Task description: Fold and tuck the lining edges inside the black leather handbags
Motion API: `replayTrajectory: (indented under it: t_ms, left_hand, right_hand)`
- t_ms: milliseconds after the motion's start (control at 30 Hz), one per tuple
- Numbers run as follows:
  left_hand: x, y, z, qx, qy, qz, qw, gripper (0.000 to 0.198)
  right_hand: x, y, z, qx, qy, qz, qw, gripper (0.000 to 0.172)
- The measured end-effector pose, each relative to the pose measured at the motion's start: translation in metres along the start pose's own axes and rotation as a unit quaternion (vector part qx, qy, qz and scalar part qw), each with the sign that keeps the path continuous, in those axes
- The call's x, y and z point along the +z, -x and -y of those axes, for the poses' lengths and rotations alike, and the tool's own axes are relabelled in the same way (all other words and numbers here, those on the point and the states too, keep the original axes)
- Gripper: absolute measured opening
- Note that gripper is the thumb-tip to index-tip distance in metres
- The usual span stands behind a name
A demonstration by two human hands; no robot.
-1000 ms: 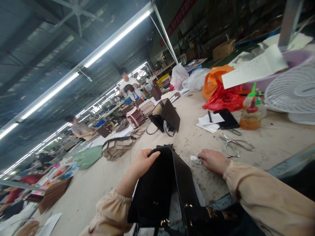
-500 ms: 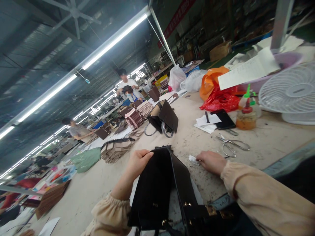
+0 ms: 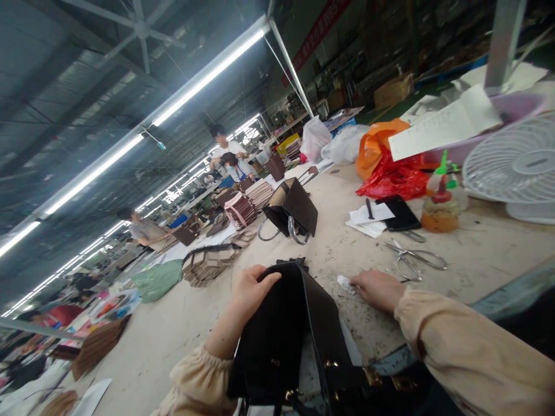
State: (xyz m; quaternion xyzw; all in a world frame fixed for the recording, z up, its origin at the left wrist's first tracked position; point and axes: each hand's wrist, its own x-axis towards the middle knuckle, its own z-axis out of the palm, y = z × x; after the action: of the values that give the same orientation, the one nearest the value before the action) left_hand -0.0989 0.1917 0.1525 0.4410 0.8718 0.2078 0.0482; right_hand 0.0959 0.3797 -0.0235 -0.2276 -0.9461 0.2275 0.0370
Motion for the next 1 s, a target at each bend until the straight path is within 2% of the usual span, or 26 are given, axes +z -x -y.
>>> replayTrajectory:
  t_ms: [100,200,367,533,667,800,900,1000]
  left_hand:
    - [-0.001,0.006,-0.001,0.055,-0.063,-0.075,0.994,0.025]
    - [0.0,0.008,0.001,0.1,-0.127,-0.105,0.981,0.021]
    - [0.001,0.011,0.002,0.122,-0.229,-0.12,0.958,0.022]
    - [0.0,0.014,-0.002,0.142,-0.285,-0.117,0.941,0.022]
    - [0.0,0.012,0.0,0.136,-0.231,-0.123,0.956,0.024]
    - [-0.001,0.009,0.004,0.08,-0.148,-0.139,0.976,0.033]
    - [-0.003,0.006,0.007,0.06,-0.115,-0.16,0.978,0.032]
    - [-0.004,0.005,0.011,0.043,-0.048,-0.186,0.98,0.032]
  right_hand:
    - [0.007,-0.001,-0.006,-0.014,-0.018,0.001,1.0,0.034]
    - [0.018,-0.005,-0.015,-0.029,-0.051,-0.04,0.997,0.034]
    - [0.033,-0.012,-0.027,-0.036,-0.097,-0.051,0.993,0.035]
    - [0.041,-0.016,-0.038,-0.025,-0.11,-0.038,0.993,0.036]
    - [0.034,-0.014,-0.033,-0.021,-0.106,-0.009,0.994,0.035]
    - [0.017,-0.005,-0.017,-0.025,-0.067,-0.043,0.996,0.039]
    - [0.007,-0.003,-0.007,-0.013,-0.043,-0.01,0.999,0.035]
    - [-0.001,-0.003,0.001,-0.007,-0.034,-0.029,0.999,0.029]
